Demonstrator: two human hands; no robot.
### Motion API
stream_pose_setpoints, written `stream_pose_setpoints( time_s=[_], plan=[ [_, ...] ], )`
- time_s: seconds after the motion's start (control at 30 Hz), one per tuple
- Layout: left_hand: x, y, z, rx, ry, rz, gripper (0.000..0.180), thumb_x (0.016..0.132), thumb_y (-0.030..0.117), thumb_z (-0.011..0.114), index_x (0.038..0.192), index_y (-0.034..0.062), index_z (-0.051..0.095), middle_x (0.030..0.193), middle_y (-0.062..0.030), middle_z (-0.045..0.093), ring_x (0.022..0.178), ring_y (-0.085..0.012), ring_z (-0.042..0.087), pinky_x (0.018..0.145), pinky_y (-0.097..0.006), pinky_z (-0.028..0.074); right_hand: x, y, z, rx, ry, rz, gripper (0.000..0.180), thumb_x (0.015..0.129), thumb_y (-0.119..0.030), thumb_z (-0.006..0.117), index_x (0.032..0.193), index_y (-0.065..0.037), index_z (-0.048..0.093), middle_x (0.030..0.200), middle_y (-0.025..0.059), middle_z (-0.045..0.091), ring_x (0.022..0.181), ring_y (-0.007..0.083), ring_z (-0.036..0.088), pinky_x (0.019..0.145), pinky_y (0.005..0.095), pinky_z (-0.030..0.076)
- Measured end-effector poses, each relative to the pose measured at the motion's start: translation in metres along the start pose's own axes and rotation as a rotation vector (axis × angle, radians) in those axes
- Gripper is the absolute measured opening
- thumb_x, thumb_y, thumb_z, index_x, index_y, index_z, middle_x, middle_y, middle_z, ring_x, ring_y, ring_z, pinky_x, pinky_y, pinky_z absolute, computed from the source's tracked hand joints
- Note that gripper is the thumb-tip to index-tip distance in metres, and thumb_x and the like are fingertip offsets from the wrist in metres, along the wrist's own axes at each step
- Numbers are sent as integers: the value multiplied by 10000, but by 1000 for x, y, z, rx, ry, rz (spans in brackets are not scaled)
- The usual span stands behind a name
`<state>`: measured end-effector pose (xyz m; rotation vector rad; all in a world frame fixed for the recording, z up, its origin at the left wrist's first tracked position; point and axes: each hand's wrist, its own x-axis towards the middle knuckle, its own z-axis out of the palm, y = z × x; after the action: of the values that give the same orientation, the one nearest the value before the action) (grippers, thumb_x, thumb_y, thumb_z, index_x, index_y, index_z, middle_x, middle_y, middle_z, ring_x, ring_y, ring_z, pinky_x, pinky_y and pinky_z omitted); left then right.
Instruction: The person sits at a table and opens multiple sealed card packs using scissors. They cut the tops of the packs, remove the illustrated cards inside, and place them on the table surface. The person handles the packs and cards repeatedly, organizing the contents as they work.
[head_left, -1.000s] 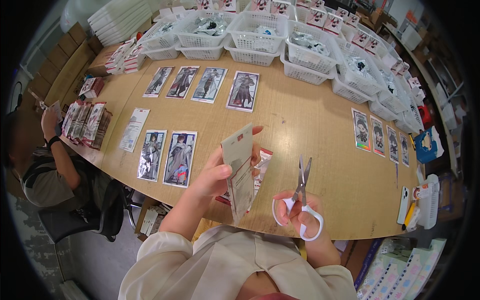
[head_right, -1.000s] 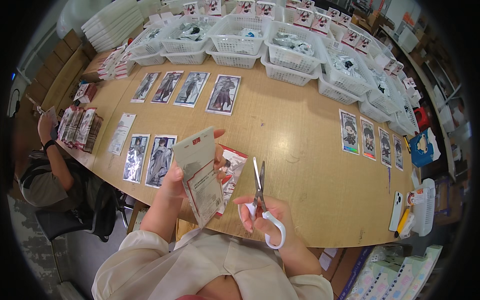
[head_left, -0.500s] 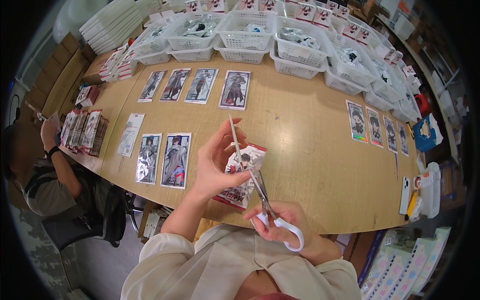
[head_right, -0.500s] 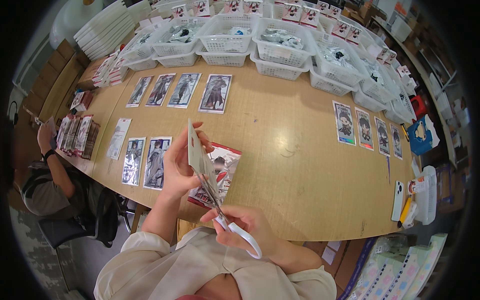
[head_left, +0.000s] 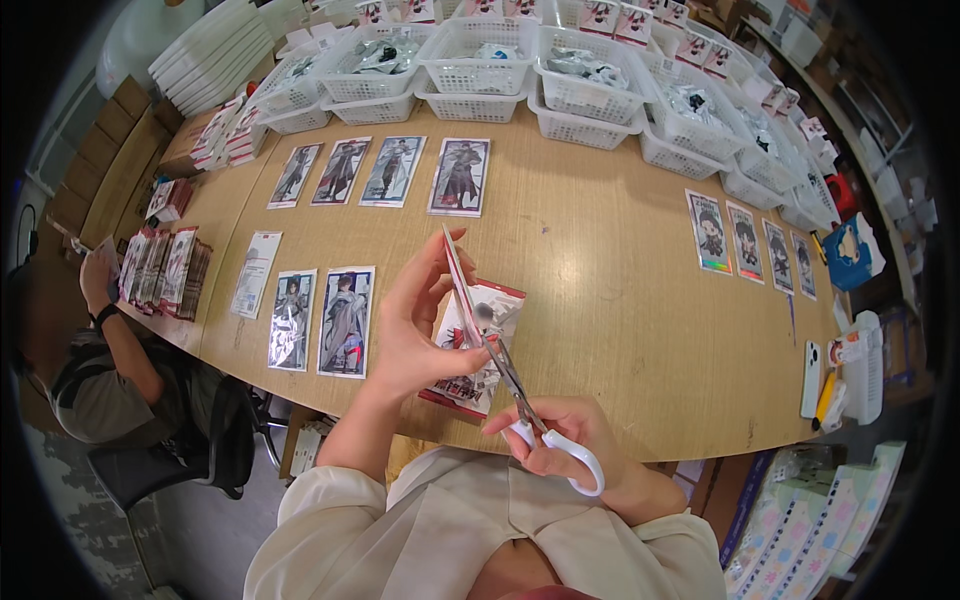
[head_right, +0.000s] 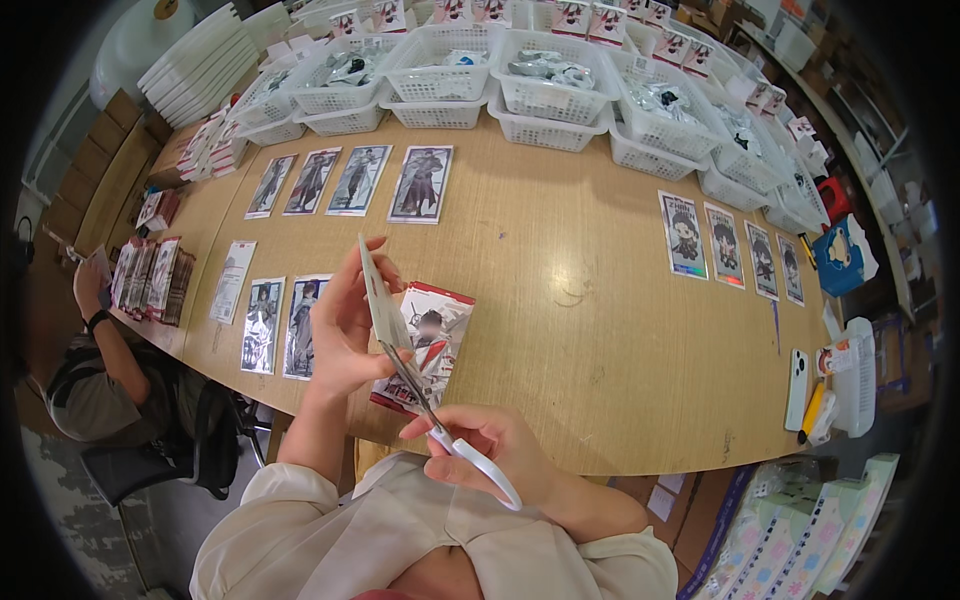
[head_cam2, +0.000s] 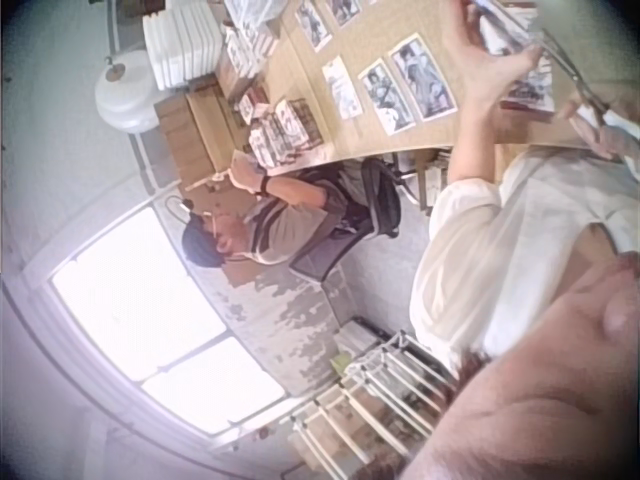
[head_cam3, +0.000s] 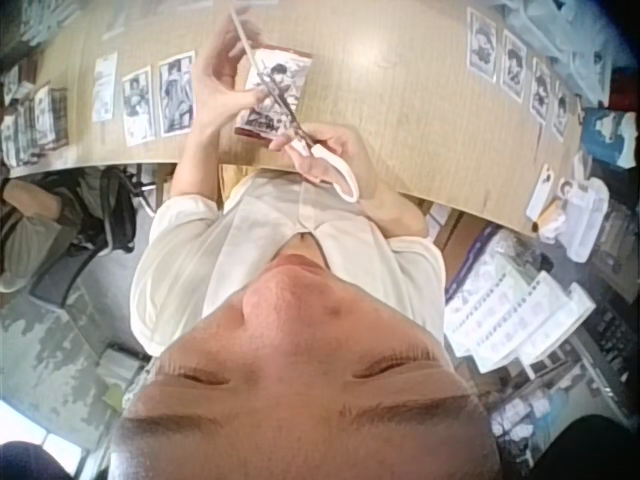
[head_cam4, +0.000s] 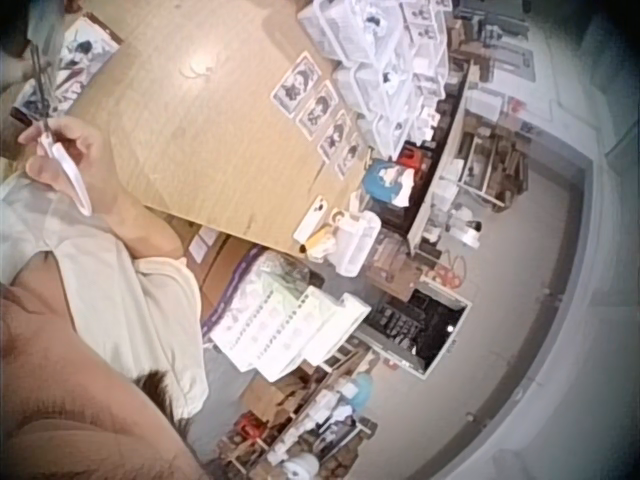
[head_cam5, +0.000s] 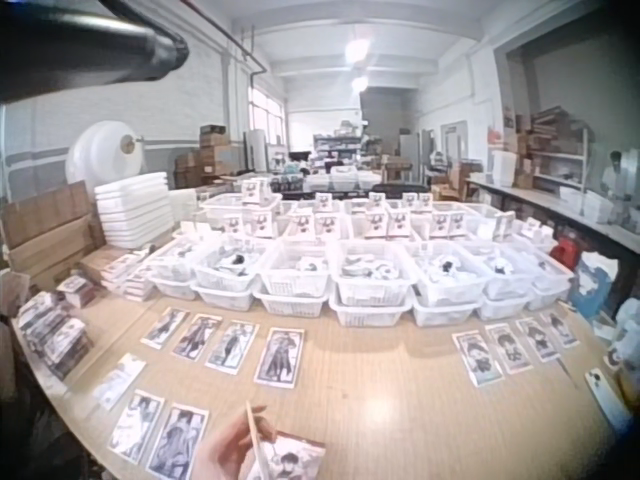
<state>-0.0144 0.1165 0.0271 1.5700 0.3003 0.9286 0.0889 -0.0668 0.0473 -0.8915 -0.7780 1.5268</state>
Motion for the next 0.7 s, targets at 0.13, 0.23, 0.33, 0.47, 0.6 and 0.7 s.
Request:
stream_pose_setpoints(
  time_s=[0.13,0.23,0.33,0.47,0.6,0.7],
  plan=[
    [3,-3,-21,195,-106,217,1017,482,123,773,1364,10,279,1263,-142,394,1156,-222,406,975,-347,316,-3,1,-2,-75,16,2,333,773,-77,715,1077,-4,600,735,-68,457,660,11,419,593,159,356],
    [3,-3,-25,392,-54,324,1056,467,236,777,1334,1,222,1127,-99,350,994,-183,372,854,-325,299,-3,9,-3,-110,36,-36,346,755,-69,730,1072,-10,604,717,-76,448,651,9,415,587,158,354],
    [9,-1,-23,522,-15,506,985,453,251,763,1253,24,234,973,-66,306,835,-161,326,743,-315,269,-4,12,-2,-99,60,-32,345,742,-49,737,1061,-14,611,717,-73,454,653,8,419,587,159,359],
    [6,2,-19,478,13,438,889,430,251,761,1159,41,296,899,-56,297,775,-153,310,679,-296,268,-4,8,-4,-77,-21,-52,310,736,-15,732,1027,-8,627,737,-60,484,667,7,432,586,159,370],
    [8,4,-21,526,-70,547,794,484,162,760,1115,38,295,897,-63,287,750,-166,292,646,-290,262,-7,8,-8,-24,-68,101,274,723,-12,743,977,11,643,771,-46,531,660,9,442,574,156,369],
    [7,-1,-22,524,-44,580,721,499,144,707,1085,41,298,867,-73,295,738,-174,283,630,-297,258,-8,25,-3,3,-42,14,274,715,-41,759,959,15,649,745,-46,541,623,8,436,547,153,354]
  ],
)
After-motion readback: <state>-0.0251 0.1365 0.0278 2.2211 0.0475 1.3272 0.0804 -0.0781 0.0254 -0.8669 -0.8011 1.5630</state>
